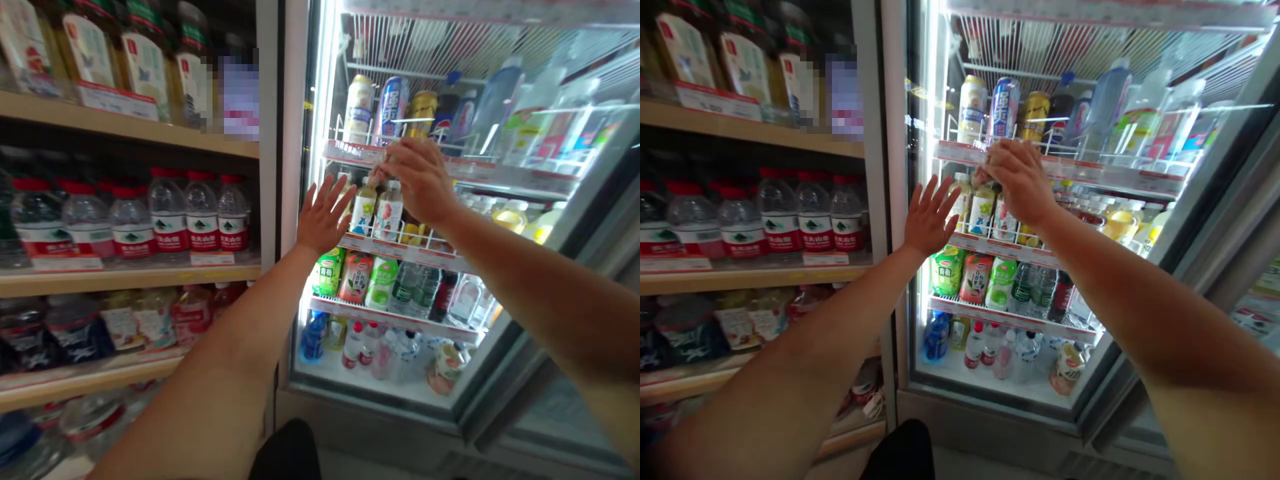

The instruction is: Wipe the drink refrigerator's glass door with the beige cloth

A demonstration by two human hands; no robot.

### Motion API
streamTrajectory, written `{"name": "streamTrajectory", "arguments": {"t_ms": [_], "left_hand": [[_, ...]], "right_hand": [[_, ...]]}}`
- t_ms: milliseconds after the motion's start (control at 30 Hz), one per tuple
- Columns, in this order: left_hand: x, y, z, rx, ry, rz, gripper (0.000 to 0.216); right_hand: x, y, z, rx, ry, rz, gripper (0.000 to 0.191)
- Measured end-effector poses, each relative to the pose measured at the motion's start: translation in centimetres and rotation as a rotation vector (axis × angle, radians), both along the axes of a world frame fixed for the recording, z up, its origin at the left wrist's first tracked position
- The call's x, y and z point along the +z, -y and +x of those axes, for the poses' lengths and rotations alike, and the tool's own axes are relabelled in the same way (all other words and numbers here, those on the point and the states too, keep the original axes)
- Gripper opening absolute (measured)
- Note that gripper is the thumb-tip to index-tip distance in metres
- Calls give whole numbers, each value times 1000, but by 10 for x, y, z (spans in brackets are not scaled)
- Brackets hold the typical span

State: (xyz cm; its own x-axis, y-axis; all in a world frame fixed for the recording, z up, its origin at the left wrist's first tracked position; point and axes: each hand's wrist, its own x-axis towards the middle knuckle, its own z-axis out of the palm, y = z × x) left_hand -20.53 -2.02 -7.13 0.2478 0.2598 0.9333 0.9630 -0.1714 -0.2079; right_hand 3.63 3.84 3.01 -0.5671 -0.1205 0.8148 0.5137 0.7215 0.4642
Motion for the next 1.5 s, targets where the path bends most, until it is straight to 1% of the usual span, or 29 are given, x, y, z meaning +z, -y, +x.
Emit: {"name": "streamTrajectory", "arguments": {"t_ms": [67, 100, 133, 233, 300, 367, 467, 533, 567, 633, 700, 767, 833, 900, 933, 1000, 1067, 1133, 1200, 1233, 1300, 1367, 1433, 1500], "left_hand": [[0, 1, 1, 17, -5, -12, 58], [0, 2, 1, 27, -6, -18, 58], [1, 2, 1, 35, -8, -23, 58], [0, 2, 1, 56, -22, -17, 58], [0, 2, 0, 65, -39, 5, 57], [-1, 0, -1, 67, -47, 32, 57], [-2, -2, -2, 51, -35, 47, 58], [-3, -4, -3, 31, -32, 45, 58], [-3, -5, -3, 24, -35, 48, 58], [-3, -6, -4, 14, -46, 60, 58], [-3, -7, -4, 5, -43, 68, 58], [-3, -7, -5, -9, -34, 65, 59], [-4, -8, -5, -15, -28, 66, 60], [-4, -8, -5, -23, -27, 62, 61], [-3, -8, -5, -30, -23, 58, 61], [-3, -8, -5, -48, -14, 49, 61], [-3, -7, -5, -51, -8, 52, 59], [-3, -6, -4, -34, -13, 64, 58], [-3, -6, -4, -14, -28, 72, 57], [-3, -6, -4, -9, -34, 75, 57], [-3, -7, -5, -2, -38, 76, 58], [-3, -7, -5, 11, -40, 73, 57], [-3, -8, -6, 27, -40, 70, 56], [-4, -9, -6, 28, -37, 67, 56]], "right_hand": [[7, -3, 2, 3, -175, 22, 45], [6, -4, 3, 6, -221, 30, 45], [1, -3, 3, 10, -223, 30, 45], [-20, 0, 1, 17, -37, -6, 45], [-25, 2, 0, 22, 68, -12, 47], [-20, 0, 0, 8, 59, -6, 47], [-10, -3, 1, -21, -116, 1, 47], [-13, -2, 0, -15, -165, 7, 45], [-16, -2, -1, -2, -132, 5, 43], [-19, 0, -3, 32, 8, -17, 41], [-14, -1, -3, 60, 98, -50, 41], [-1, -5, -1, 69, 31, -68, 41], [7, -9, 1, 65, -119, -64, 42], [4, -10, -1, 66, -207, -42, 41], [-2, -9, -2, 70, -196, -30, 41], [-13, -7, -4, 90, -84, -10, 38], [-16, -7, -3, 118, 18, 1, 34], [-6, -10, 3, 123, -26, -9, 34], [7, -14, 10, 94, -171, -32, 37], [11, -16, 13, 73, -233, -42, 39], [6, -16, 18, 51, -255, -39, 41], [-10, -12, 20, 51, -141, -17, 41], [-23, -7, 23, 41, 20, -2, 40], [-23, -6, 30, 24, 66, 9, 39]]}}
